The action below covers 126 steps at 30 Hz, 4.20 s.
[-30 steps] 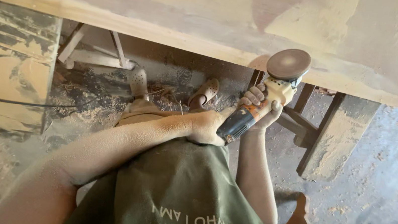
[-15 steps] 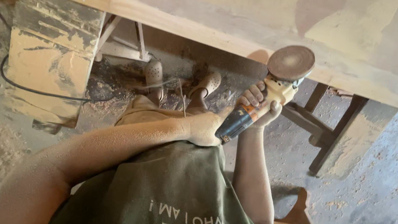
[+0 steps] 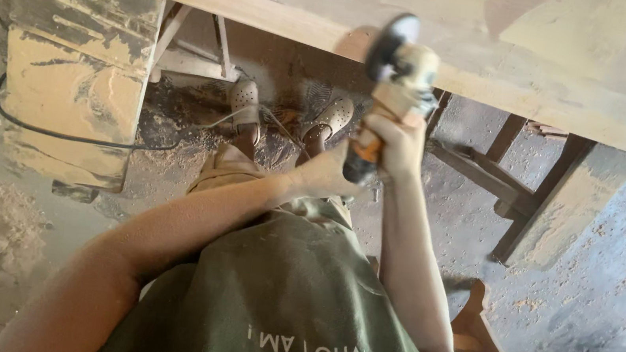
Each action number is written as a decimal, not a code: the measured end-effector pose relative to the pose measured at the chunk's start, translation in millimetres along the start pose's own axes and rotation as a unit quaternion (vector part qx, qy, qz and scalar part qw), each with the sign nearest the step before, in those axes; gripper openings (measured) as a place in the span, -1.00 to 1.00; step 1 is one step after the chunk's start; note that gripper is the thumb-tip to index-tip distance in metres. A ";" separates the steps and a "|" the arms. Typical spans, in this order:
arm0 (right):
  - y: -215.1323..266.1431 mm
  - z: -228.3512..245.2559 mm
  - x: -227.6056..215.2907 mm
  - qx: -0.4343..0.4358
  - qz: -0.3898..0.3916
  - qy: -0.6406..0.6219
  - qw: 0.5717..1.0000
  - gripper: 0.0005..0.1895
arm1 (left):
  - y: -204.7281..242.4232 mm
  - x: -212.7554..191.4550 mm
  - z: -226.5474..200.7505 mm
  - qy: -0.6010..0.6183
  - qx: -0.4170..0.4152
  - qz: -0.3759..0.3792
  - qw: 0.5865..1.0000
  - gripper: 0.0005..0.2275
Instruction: The person sands the surface and edges of a large wooden board using a power sander.
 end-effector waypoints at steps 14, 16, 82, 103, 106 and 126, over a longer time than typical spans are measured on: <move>-48.8 -48.5 122.2 0.147 0.128 0.131 0.972 -0.67 | 56.8 -62.4 46.9 0.318 0.133 -0.085 0.935 -0.59; -58.8 -52.1 128.9 0.127 0.145 0.107 0.975 -0.70 | 46.1 -71.1 49.1 0.376 0.128 -0.160 0.904 -0.53; -46.1 -29.6 54.7 0.154 0.000 -0.094 0.984 -0.62 | -30.2 -37.9 49.9 0.330 0.046 -0.197 0.922 -0.61; -63.2 -16.4 25.5 0.251 0.064 0.158 0.953 -0.49 | -58.5 -8.9 70.7 0.354 0.041 -0.245 0.901 -0.54; -55.4 -8.9 -32.4 0.215 0.051 0.075 0.972 -0.53 | -101.4 26.4 68.4 0.328 0.021 -0.177 0.928 -0.55; -53.1 -32.8 -215.1 0.122 -0.076 -0.228 0.963 -0.60 | -229.8 104.9 34.2 0.084 -0.046 -0.101 0.990 -0.37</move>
Point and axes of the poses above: each hand's wrist, its own y-axis away from the middle knuckle, its own x-axis out of the palm, z = x × y, the point moved 3 cm from there along -y, towards the middle knuckle, and after that the axes turned 3 degrees about z, right-handed, at the moved point
